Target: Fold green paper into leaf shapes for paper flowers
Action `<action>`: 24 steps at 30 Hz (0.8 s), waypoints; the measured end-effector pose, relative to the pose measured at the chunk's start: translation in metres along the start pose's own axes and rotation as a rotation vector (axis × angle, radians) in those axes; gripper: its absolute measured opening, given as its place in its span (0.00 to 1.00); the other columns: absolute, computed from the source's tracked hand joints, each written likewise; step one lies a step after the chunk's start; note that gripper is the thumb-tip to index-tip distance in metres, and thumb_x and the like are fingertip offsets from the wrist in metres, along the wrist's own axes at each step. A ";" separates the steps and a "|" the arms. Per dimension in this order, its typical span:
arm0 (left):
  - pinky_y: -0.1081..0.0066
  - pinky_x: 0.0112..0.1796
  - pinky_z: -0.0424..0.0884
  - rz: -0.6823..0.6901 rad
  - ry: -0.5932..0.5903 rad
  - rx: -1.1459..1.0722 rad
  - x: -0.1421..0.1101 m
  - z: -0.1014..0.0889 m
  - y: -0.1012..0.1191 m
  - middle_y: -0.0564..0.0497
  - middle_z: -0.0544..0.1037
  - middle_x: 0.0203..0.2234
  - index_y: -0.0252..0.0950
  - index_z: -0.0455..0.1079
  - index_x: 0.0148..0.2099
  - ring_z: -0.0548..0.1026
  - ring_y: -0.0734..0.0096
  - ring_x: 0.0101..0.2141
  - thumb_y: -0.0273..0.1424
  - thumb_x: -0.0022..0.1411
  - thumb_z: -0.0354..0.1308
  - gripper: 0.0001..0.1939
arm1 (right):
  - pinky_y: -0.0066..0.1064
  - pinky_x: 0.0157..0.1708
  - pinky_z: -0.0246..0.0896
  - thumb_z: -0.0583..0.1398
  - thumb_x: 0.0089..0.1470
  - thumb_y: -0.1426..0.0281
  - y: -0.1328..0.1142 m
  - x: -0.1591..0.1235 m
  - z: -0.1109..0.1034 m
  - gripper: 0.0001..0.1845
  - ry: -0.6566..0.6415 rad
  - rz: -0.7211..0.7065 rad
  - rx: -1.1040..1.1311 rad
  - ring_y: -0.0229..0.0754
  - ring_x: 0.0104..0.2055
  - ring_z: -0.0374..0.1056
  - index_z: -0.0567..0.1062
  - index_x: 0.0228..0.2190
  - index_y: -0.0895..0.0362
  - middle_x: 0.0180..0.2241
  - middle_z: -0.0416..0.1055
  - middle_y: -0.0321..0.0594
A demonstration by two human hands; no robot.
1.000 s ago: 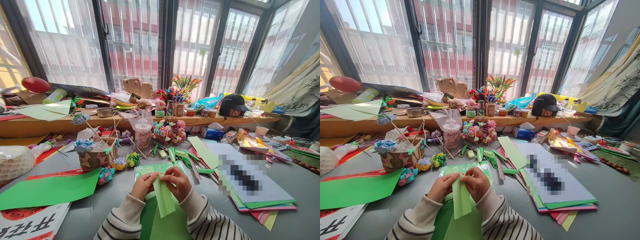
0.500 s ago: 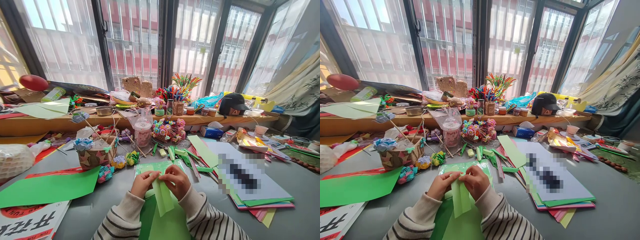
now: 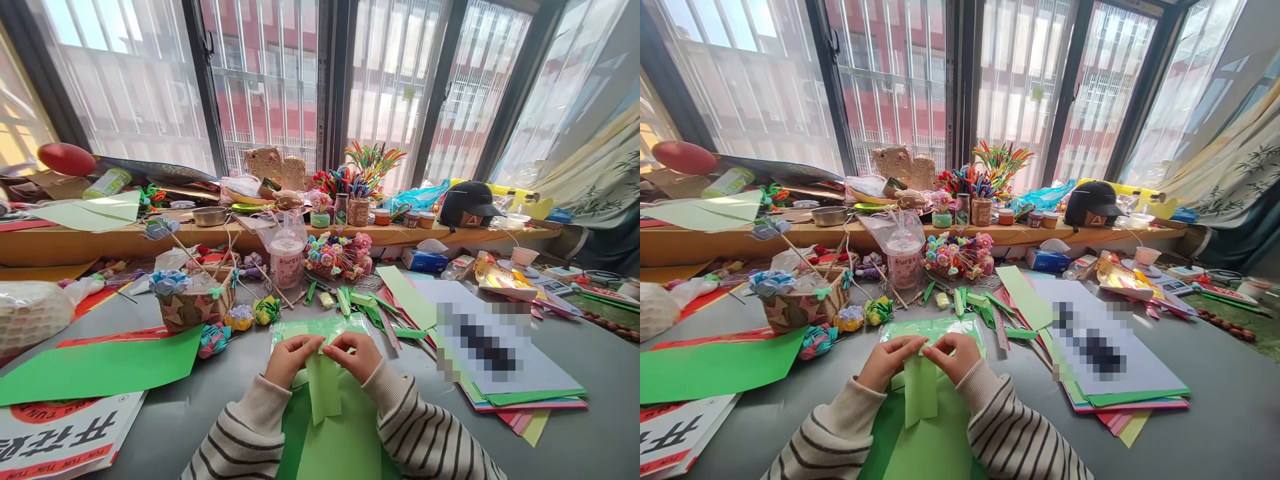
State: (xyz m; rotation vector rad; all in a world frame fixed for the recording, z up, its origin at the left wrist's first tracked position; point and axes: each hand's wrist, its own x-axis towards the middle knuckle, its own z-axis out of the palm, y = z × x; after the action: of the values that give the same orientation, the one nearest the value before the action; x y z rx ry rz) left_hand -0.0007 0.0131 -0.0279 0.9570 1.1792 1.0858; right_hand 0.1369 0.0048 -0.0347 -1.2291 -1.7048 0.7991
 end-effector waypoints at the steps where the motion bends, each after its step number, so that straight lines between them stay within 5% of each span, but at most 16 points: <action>1: 0.79 0.16 0.57 0.000 -0.008 0.007 0.000 0.000 0.000 0.57 0.66 0.10 0.31 0.72 0.22 0.61 0.81 0.14 0.36 0.28 0.63 0.15 | 0.22 0.18 0.56 0.56 0.38 0.61 0.001 0.000 0.001 0.14 -0.045 0.041 0.052 0.32 0.18 0.59 0.71 0.17 0.60 0.15 0.65 0.34; 7: 0.79 0.15 0.55 -0.030 -0.080 0.029 0.002 -0.002 -0.001 0.57 0.66 0.09 0.31 0.72 0.27 0.60 0.81 0.13 0.36 0.31 0.62 0.17 | 0.22 0.17 0.57 0.59 0.34 0.61 0.001 0.002 -0.002 0.14 -0.170 0.257 0.323 0.30 0.15 0.57 0.70 0.17 0.61 0.13 0.62 0.31; 17: 0.75 0.23 0.65 0.124 -0.146 -0.045 0.004 -0.004 -0.009 0.53 0.72 0.19 0.32 0.62 0.34 0.69 0.74 0.22 0.33 0.32 0.63 0.24 | 0.21 0.15 0.54 0.60 0.32 0.61 0.002 0.004 -0.005 0.14 -0.117 0.288 0.378 0.29 0.16 0.57 0.69 0.16 0.62 0.13 0.61 0.32; 24: 0.73 0.22 0.65 0.037 -0.233 -0.012 0.007 -0.008 -0.010 0.53 0.72 0.18 0.34 0.55 0.39 0.70 0.72 0.20 0.32 0.32 0.64 0.30 | 0.22 0.15 0.55 0.59 0.33 0.59 0.003 0.007 -0.006 0.16 -0.097 0.290 0.370 0.30 0.16 0.57 0.68 0.16 0.61 0.13 0.60 0.31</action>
State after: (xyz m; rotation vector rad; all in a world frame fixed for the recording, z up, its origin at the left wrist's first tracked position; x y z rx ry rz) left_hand -0.0074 0.0182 -0.0401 1.0690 0.9665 0.9802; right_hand 0.1425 0.0124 -0.0326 -1.2037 -1.3851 1.3027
